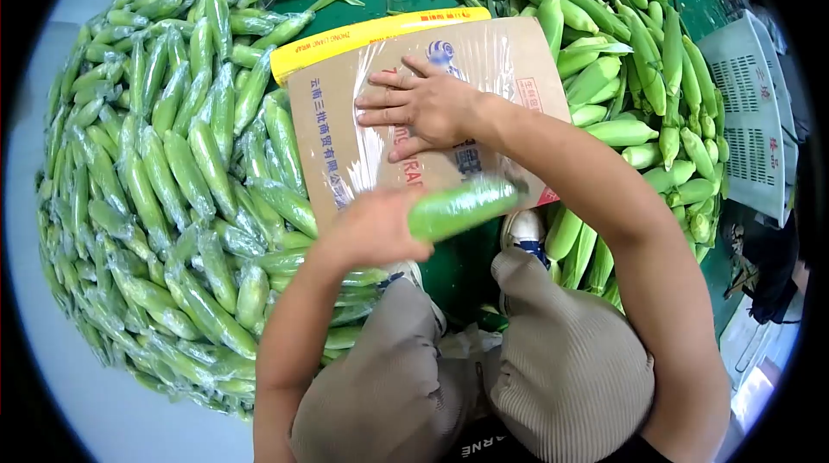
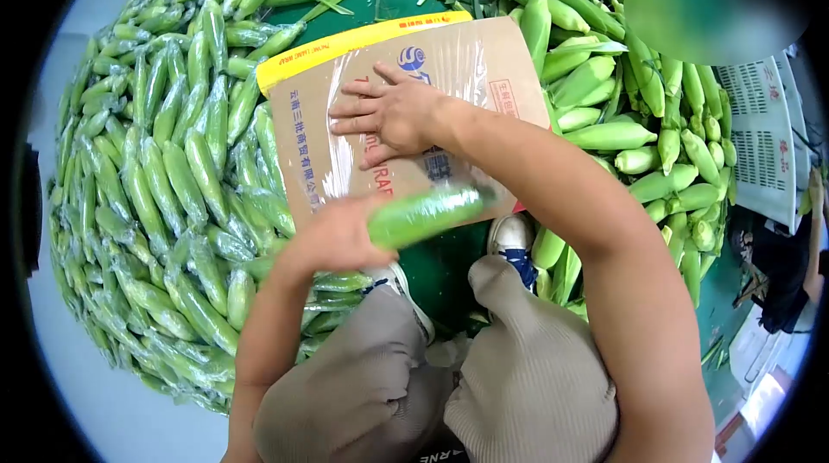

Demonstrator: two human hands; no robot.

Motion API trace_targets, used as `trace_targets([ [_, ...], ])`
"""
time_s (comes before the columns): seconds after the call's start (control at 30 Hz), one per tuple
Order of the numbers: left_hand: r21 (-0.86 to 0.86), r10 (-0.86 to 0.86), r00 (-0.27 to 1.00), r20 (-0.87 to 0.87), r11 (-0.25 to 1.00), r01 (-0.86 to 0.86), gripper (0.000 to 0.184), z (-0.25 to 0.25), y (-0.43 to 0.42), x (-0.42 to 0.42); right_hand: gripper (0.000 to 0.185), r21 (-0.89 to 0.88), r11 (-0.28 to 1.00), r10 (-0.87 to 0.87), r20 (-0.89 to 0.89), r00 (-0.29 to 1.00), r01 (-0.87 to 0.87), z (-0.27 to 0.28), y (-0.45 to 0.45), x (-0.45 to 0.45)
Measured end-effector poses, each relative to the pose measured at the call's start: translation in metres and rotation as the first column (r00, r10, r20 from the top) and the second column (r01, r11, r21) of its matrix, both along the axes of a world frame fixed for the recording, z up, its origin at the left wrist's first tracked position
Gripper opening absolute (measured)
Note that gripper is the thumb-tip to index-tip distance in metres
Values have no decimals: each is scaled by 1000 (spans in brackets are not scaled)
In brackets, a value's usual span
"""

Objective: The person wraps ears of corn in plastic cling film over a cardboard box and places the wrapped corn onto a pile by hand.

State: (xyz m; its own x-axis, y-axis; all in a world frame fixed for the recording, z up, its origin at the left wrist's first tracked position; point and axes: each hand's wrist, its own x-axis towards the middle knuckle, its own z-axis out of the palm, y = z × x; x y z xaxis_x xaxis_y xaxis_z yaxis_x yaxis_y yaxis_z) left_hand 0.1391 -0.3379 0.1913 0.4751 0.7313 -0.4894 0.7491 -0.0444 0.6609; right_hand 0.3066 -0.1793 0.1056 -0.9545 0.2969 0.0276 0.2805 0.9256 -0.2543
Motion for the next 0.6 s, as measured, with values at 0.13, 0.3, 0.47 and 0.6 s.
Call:
trace_targets([
  [0.13, -552, -86, 996, 15, 830, 80, 78, -14, -77, 13, 81, 47, 998, -45, -54, 998, 47, -3, -9, 0],
  [0.3, -335, 151, 950, 272, 941, -53, 86, -26, -129, -27, 85, -708, 686, 180, -59, 982, -168, 49, -138, 59],
  [0.47, -62, 239, 908, 344, 971, -232, 69, 2, -135, -62, 77, -946, 140, 139, 311, 940, 292, 17, -195, 83],
  [0.6, -592, 537, -388, 749, 279, -756, 42, -36, -154, -21, 87, -926, -228, -26, 313, 949, 300, 18, -214, 60],
])
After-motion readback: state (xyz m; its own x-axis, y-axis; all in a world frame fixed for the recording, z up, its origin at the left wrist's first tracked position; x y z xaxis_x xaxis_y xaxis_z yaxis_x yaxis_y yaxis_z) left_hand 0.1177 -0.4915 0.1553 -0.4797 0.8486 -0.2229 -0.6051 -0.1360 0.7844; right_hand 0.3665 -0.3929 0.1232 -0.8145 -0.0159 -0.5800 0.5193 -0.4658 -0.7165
